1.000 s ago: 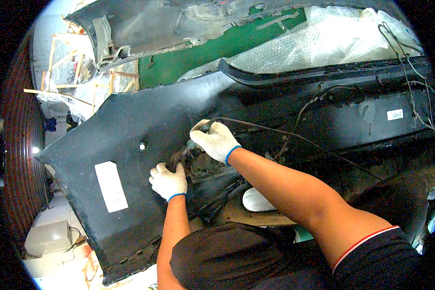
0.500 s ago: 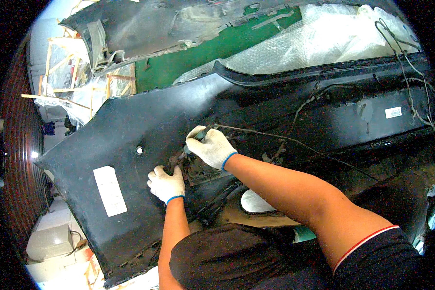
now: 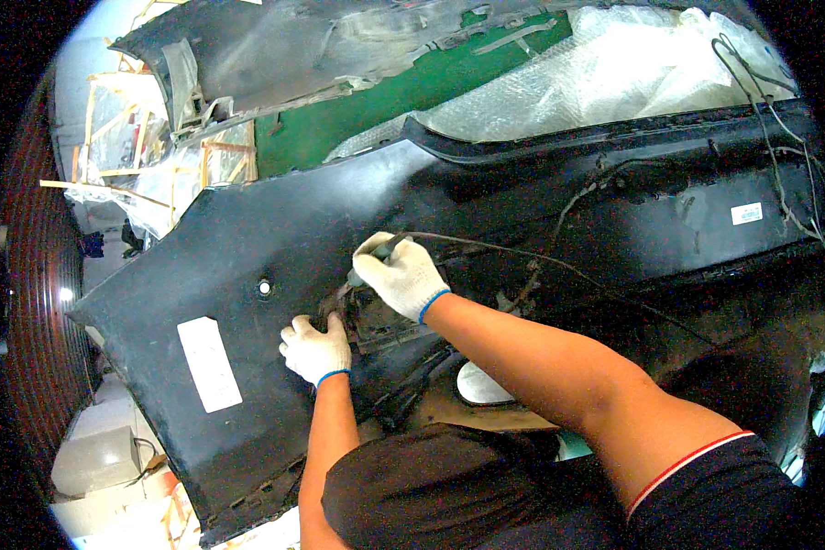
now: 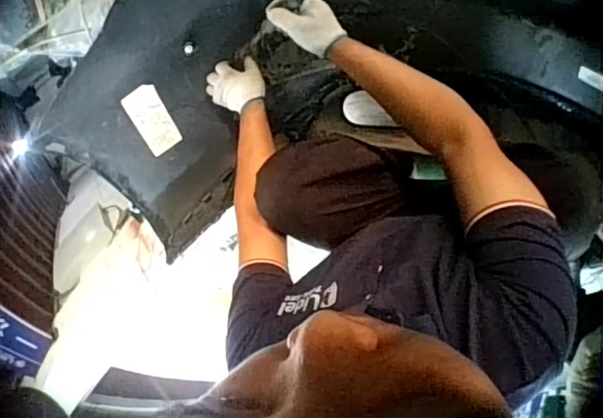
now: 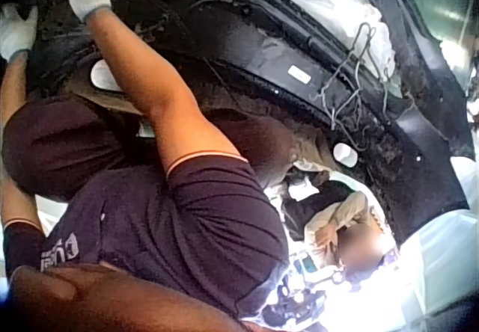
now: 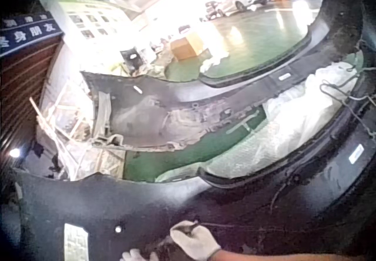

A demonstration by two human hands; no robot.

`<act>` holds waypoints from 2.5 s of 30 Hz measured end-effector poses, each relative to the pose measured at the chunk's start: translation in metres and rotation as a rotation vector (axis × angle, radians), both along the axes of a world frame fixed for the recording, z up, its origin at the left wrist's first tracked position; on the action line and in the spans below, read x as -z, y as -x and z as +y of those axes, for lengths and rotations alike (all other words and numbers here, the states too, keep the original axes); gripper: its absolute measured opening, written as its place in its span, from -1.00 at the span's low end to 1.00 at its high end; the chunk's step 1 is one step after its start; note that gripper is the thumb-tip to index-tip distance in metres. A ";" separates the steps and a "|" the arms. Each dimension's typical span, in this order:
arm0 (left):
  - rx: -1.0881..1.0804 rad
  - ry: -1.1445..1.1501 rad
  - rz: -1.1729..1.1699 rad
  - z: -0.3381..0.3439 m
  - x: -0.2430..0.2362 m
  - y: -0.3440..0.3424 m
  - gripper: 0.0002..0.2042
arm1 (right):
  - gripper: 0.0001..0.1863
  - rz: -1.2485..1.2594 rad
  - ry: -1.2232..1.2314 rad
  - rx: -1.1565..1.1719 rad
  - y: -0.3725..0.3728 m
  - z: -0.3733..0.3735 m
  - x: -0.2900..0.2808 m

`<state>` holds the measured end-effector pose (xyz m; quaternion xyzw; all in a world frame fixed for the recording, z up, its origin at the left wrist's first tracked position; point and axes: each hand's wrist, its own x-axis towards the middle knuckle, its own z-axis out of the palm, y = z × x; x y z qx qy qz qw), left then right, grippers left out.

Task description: The person scrapes a black plastic car part with a small tool, focusing on a specific area to remove residue or adhesive. The person is sitting on the floor in a workshop environment.

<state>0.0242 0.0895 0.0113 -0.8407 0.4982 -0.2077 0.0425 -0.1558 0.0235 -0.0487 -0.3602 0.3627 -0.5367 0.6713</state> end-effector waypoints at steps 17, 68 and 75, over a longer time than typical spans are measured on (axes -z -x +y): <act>-0.048 -0.016 0.018 -0.002 0.000 0.000 -0.48 | -0.80 0.115 0.025 -0.008 -0.002 0.005 0.004; -0.064 -0.006 0.007 -0.003 -0.001 0.002 -0.50 | -0.84 0.131 0.093 -0.053 -0.003 0.003 -0.001; -0.045 0.001 0.011 -0.002 -0.001 0.001 -0.52 | -0.83 0.177 0.088 -0.082 -0.001 0.002 -0.001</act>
